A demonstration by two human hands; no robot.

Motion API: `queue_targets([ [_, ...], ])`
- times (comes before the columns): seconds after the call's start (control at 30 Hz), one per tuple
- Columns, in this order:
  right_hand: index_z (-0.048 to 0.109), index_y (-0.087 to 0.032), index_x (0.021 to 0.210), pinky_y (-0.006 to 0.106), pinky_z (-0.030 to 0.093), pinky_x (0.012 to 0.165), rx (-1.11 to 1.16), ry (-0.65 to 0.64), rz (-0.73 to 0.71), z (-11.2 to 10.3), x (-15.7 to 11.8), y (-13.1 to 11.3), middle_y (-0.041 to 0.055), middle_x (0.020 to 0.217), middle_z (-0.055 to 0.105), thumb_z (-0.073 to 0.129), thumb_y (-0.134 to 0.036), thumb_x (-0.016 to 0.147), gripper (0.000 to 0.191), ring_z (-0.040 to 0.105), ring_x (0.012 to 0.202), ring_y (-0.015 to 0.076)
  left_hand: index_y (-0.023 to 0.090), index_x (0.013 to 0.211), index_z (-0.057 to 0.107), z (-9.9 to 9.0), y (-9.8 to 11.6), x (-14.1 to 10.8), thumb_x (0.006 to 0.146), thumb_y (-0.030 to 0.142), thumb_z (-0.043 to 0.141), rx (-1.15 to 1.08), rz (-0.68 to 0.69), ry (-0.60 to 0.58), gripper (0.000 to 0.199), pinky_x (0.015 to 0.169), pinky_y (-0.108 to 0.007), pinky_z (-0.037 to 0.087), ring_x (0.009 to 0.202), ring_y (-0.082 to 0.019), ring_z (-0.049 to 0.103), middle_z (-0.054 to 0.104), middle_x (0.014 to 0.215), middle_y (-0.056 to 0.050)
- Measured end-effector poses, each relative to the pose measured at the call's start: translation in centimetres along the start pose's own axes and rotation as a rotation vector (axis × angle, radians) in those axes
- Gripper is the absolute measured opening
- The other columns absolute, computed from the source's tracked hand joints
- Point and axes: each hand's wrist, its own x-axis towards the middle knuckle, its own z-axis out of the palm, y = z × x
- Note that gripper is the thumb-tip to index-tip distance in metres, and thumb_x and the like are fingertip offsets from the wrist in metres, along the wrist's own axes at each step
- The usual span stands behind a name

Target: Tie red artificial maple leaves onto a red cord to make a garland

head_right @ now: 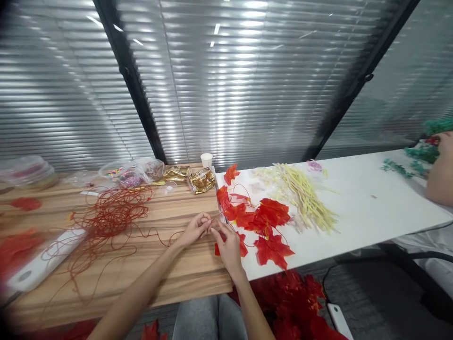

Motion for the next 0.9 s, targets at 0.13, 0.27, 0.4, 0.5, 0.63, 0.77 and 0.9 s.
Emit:
queue_targets([
  [0.13, 0.067, -0.017, 0.090, 0.034, 0.048, 0.077, 0.041, 0.138, -0.068, 1.6, 0.3, 0.4, 0.0101, 0.092, 0.064, 0.051, -0.030, 0.081, 0.022, 0.059, 0.085, 0.0195, 0.016, 0.079, 0.042, 0.1, -0.1, -0.1, 0.073, 0.050, 0.056, -0.154, -0.056, -0.047, 0.037, 0.040, -0.017, 0.025, 0.039, -0.005, 0.038, 0.050, 0.052, 0.005],
  [0.27, 0.065, -0.016, 0.081, 0.033, 0.049, 0.073, 0.007, 0.248, -0.123, 1.4, -0.2, 0.9, 0.0085, 0.083, 0.063, 0.054, -0.030, 0.079, 0.018, 0.059, 0.080, 0.0186, 0.016, 0.078, 0.043, 0.6, -0.1, -0.4, 0.070, 0.049, 0.060, -0.226, -0.122, -0.128, 0.038, 0.041, -0.017, 0.027, 0.041, -0.005, 0.043, 0.052, 0.053, 0.004],
  [0.4, 0.064, -0.015, 0.083, 0.035, 0.050, 0.072, -0.044, 0.287, -0.184, 1.1, -0.7, 1.5, 0.0092, 0.084, 0.065, 0.054, -0.029, 0.079, 0.017, 0.060, 0.079, 0.0198, 0.016, 0.077, 0.043, 1.5, -0.2, -0.5, 0.068, 0.049, 0.063, -0.310, -0.134, -0.170, 0.040, 0.039, -0.016, 0.025, 0.039, -0.005, 0.044, 0.053, 0.052, 0.004],
  [0.5, 0.065, -0.015, 0.085, 0.037, 0.051, 0.073, -0.111, 0.394, -0.254, 1.1, -1.2, 1.5, 0.0098, 0.083, 0.067, 0.054, -0.027, 0.080, 0.017, 0.062, 0.077, 0.0206, 0.016, 0.077, 0.044, 2.2, -0.3, -0.5, 0.068, 0.049, 0.063, -0.296, -0.091, -0.156, 0.040, 0.037, -0.017, 0.024, 0.038, -0.005, 0.044, 0.052, 0.051, 0.004],
  [0.63, 0.065, -0.015, 0.089, 0.037, 0.050, 0.075, -0.207, 0.470, -0.348, 0.9, -1.7, 1.3, 0.0105, 0.085, 0.068, 0.054, -0.021, 0.080, 0.016, 0.064, 0.078, 0.0214, 0.015, 0.077, 0.046, 3.6, 0.3, -1.2, 0.072, 0.051, 0.057, -0.236, -0.051, -0.079, 0.037, 0.040, -0.018, 0.031, 0.041, -0.006, 0.046, 0.053, 0.054, 0.003],
  [0.77, 0.063, -0.016, 0.094, 0.035, 0.052, 0.073, -0.275, 0.481, -0.474, 0.7, -2.0, 1.7, 0.0090, 0.085, 0.069, 0.055, -0.013, 0.079, 0.017, 0.065, 0.077, 0.0203, 0.016, 0.094, 0.054, 5.3, 3.4, -4.7, 0.080, 0.039, 0.051, 0.019, 0.100, 0.052, 0.027, 0.076, -0.027, 0.045, 0.085, -0.016, 0.058, 0.062, 0.093, -0.009],
  [0.9, 0.062, -0.016, 0.096, 0.034, 0.052, 0.072, -0.305, 0.465, -0.529, 0.6, -2.2, 2.1, 0.0079, 0.085, 0.069, 0.055, -0.011, 0.078, 0.020, 0.065, 0.076, 0.0197, 0.027, 0.124, 0.044, 3.4, 7.8, -10.6, 0.082, 0.030, 0.048, 0.542, 0.116, 0.214, 0.042, 0.100, -0.035, 0.031, 0.117, -0.020, 0.044, 0.050, 0.126, -0.007],
])
